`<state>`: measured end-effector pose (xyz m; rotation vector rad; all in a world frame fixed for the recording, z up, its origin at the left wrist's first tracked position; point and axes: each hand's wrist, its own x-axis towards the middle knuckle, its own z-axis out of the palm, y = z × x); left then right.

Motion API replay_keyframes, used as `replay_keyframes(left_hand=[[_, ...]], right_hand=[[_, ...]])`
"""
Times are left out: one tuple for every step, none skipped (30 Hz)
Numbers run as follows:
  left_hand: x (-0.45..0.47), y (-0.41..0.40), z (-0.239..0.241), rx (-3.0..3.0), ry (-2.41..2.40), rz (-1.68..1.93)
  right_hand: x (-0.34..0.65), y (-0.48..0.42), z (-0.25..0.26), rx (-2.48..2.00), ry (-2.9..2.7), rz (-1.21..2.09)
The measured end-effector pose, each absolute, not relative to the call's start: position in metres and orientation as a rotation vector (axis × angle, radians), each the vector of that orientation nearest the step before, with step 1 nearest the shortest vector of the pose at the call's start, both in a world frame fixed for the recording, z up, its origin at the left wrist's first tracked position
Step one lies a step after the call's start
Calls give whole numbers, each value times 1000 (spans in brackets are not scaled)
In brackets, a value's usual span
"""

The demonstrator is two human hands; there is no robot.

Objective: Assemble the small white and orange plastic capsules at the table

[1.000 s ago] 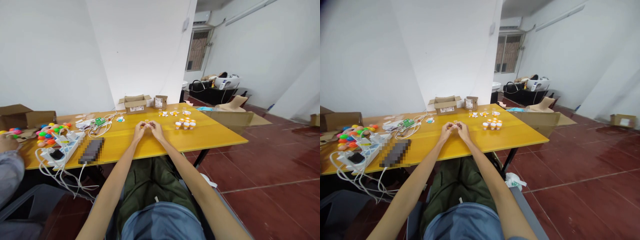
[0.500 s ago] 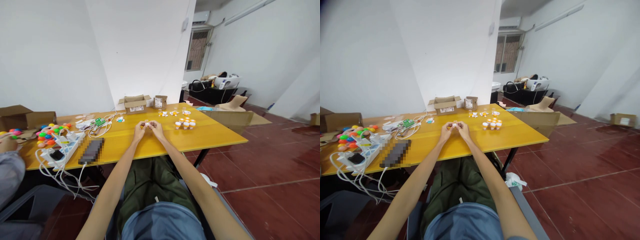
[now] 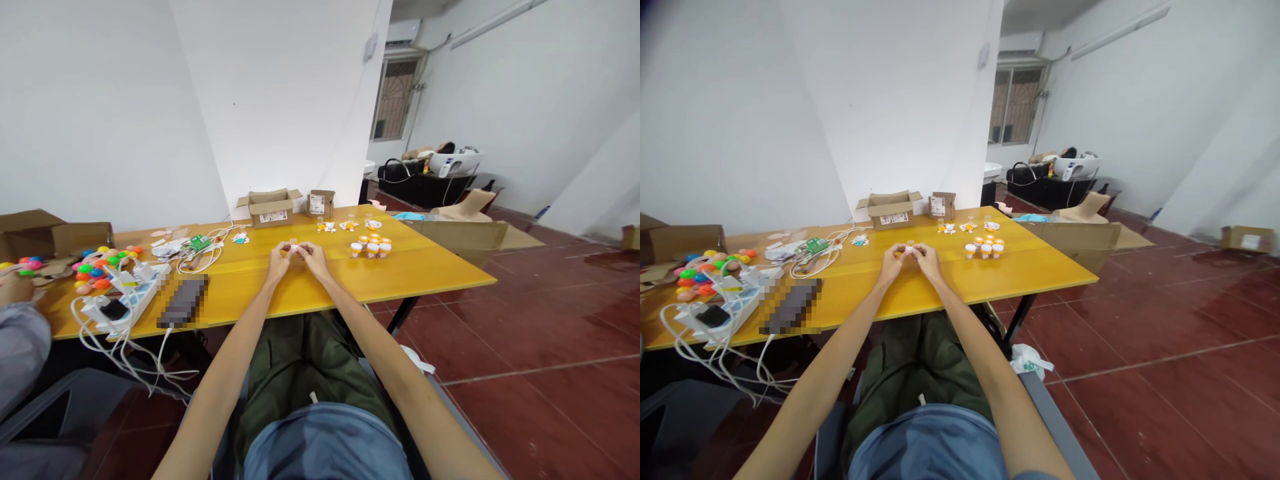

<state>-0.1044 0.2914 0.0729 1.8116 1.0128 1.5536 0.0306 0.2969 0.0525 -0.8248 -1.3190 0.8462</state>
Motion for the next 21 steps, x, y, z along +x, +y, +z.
replay_keyframes(left_hand=[[-104,291,73,1809,1015,1555],[-104,291,73,1807,1018,1554],[-104,291,74,1804,1021,1550],[-105,290,74,1800,1022,1543],[-105,290,75,1797,1024,1534],[-105,289,75,1791,1026,1527],[-104,289,75,1785,1029,1524],[-104,289,75,1777,1031,1525],[-104,289,75,1770,1033,1529],[-104,289,75,1765,1033,1536],[-104,289,75,1761,1032,1541],[-104,290,75,1760,1030,1545],[-104,290,75,1759,1029,1547],[-104,290,74,1759,1029,1547],[-104,291,74,1756,1031,1544],[-104,291,73,1752,1035,1539],[-105,292,73,1748,1038,1533],[-105,292,72,1743,1040,1529],[-105,293,72,1739,1040,1526],[-105,293,71,1735,1039,1526],[-105,293,71,1731,1038,1526]], right_hand=[[31,297,53,-827,-1320,857],[31,297,53,-828,-1320,869],[31,296,53,-830,-1319,881],[32,296,53,-831,-1317,893],[32,296,53,-831,-1314,901],[32,296,53,-832,-1311,907],[31,295,54,-831,-1310,910],[31,295,54,-831,-1310,909],[31,295,54,-831,-1311,907],[31,295,54,-830,-1312,902],[31,295,55,-830,-1311,897],[30,294,55,-831,-1310,892],[30,294,55,-831,-1307,888],[30,294,55,-832,-1305,885],[30,294,55,-834,-1303,884],[30,294,55,-837,-1303,884],[30,294,55,-841,-1302,885],[30,294,55,-847,-1302,886],[29,294,54,-852,-1304,886],[29,294,53,-856,-1306,884],[29,294,53,-859,-1310,879]])
